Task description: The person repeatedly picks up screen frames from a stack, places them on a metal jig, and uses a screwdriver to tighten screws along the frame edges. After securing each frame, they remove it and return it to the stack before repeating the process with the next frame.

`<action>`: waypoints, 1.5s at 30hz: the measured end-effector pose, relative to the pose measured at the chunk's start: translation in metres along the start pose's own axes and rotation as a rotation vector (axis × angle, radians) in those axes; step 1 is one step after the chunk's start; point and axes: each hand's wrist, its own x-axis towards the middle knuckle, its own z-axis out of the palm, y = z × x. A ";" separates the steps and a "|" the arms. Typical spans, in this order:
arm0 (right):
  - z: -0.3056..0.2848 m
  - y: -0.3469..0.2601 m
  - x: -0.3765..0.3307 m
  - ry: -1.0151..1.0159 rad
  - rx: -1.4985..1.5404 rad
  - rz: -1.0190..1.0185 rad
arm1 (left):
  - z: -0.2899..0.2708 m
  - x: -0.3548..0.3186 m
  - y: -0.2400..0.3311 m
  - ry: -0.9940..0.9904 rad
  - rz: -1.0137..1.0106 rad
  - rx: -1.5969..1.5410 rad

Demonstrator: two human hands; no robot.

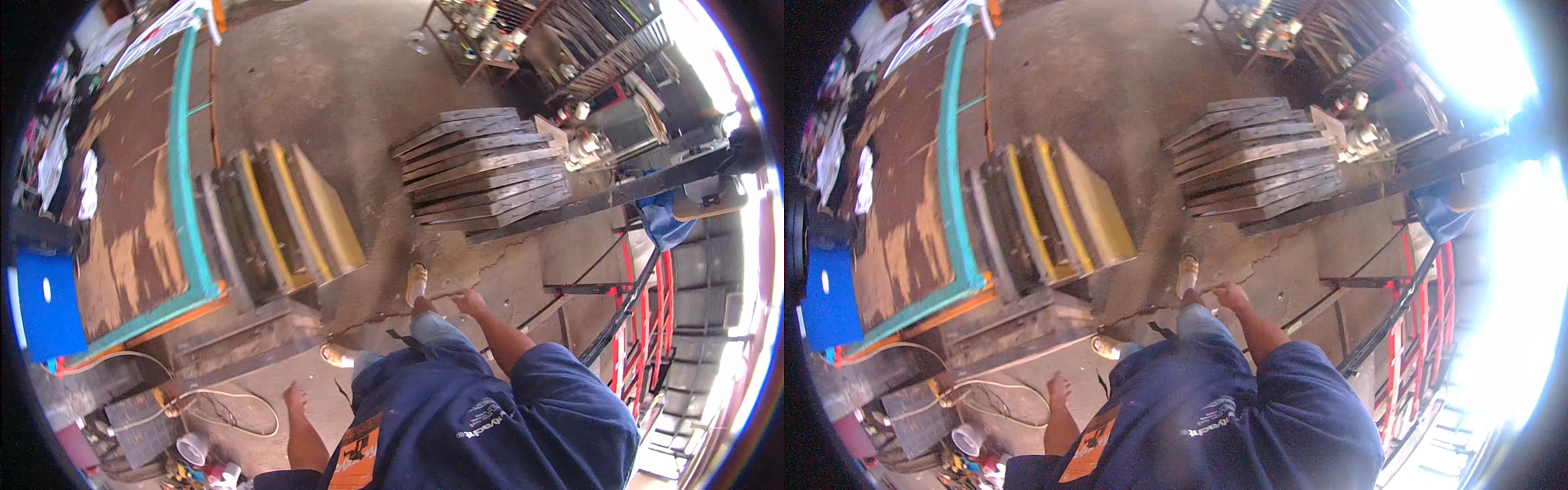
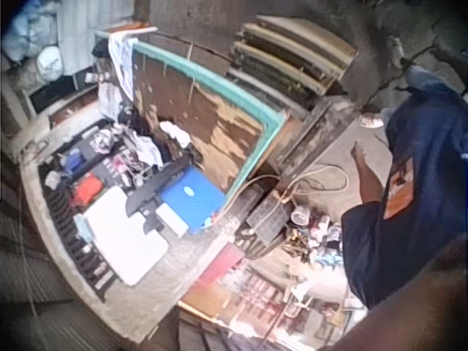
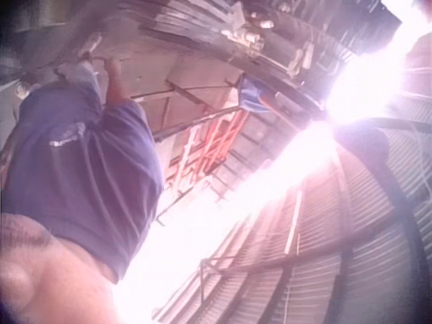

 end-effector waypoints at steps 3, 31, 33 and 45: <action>-0.027 0.129 0.039 0.021 -0.215 0.117 | 0.129 -0.066 0.027 0.016 -0.056 0.170; -0.134 0.039 0.052 0.443 1.331 0.927 | 1.004 -0.197 0.680 -0.449 1.281 1.554; -0.108 0.017 0.038 0.350 1.276 0.996 | 1.017 -0.183 0.677 -0.442 1.338 1.646; -0.094 -0.093 0.036 0.347 1.258 1.070 | 1.073 -0.166 0.743 -0.508 1.575 1.714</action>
